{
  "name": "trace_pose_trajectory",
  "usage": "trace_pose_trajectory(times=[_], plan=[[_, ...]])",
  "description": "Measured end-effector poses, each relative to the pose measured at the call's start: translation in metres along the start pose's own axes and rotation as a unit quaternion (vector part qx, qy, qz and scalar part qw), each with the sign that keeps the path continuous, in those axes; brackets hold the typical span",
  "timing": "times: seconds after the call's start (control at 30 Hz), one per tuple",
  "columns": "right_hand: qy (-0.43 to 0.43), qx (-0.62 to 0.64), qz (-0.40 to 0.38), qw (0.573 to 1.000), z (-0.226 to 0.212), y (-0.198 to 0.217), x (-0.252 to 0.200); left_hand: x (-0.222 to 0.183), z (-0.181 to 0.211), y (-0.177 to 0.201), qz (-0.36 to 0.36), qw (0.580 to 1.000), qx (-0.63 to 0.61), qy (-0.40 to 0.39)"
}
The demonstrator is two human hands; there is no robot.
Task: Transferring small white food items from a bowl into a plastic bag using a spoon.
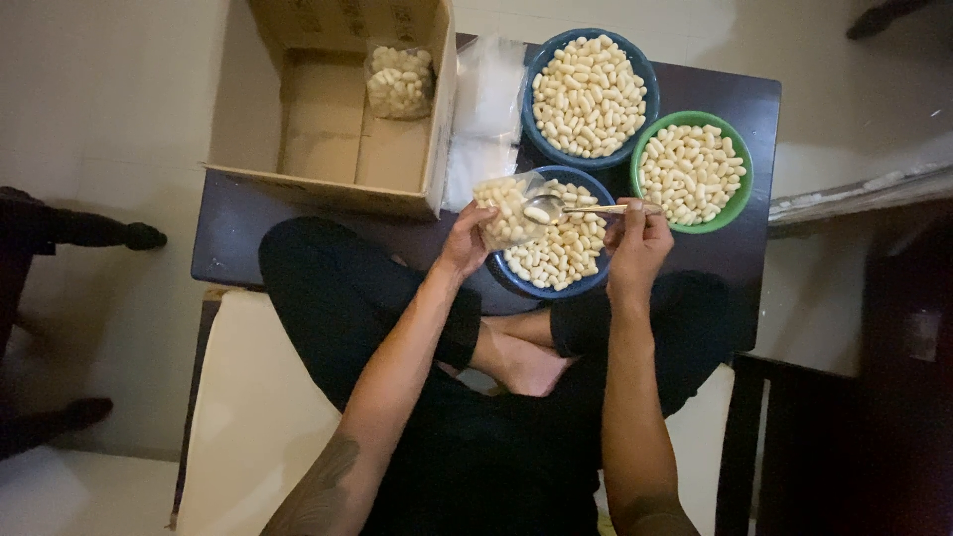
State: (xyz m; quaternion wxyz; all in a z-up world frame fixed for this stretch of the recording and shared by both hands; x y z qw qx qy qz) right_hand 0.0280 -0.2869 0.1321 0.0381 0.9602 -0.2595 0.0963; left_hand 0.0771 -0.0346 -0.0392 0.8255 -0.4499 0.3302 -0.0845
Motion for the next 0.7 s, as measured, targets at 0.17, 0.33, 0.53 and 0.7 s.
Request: trace_pose_trajectory(times=[0.17,0.33,0.53,0.7], plan=[[-0.006,0.009,0.023,1.0,0.002,0.004,0.001,-0.012,0.006,-0.012,0.018,1.0,0.005,0.001],[-0.026,0.024,0.057,0.998,-0.003,0.016,-0.001,-0.009,0.006,-0.007,0.023,0.999,-0.026,0.003],[-0.026,0.016,0.048,0.998,0.007,0.024,-0.003,-0.01,0.006,-0.014,0.021,1.0,0.002,-0.003],[0.113,-0.032,-0.029,0.993,-0.028,0.006,-0.006,-0.004,0.002,0.0,0.033,0.999,-0.001,0.017]])
Point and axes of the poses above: each hand's wrist, its own x-axis towards the middle knuckle, its own y-axis out of the back of the hand, z = x × y, the point moved 10 cm from there along x, towards the middle knuckle, and after that the axes turned 14 degrees about y, right-handed, at the moved point
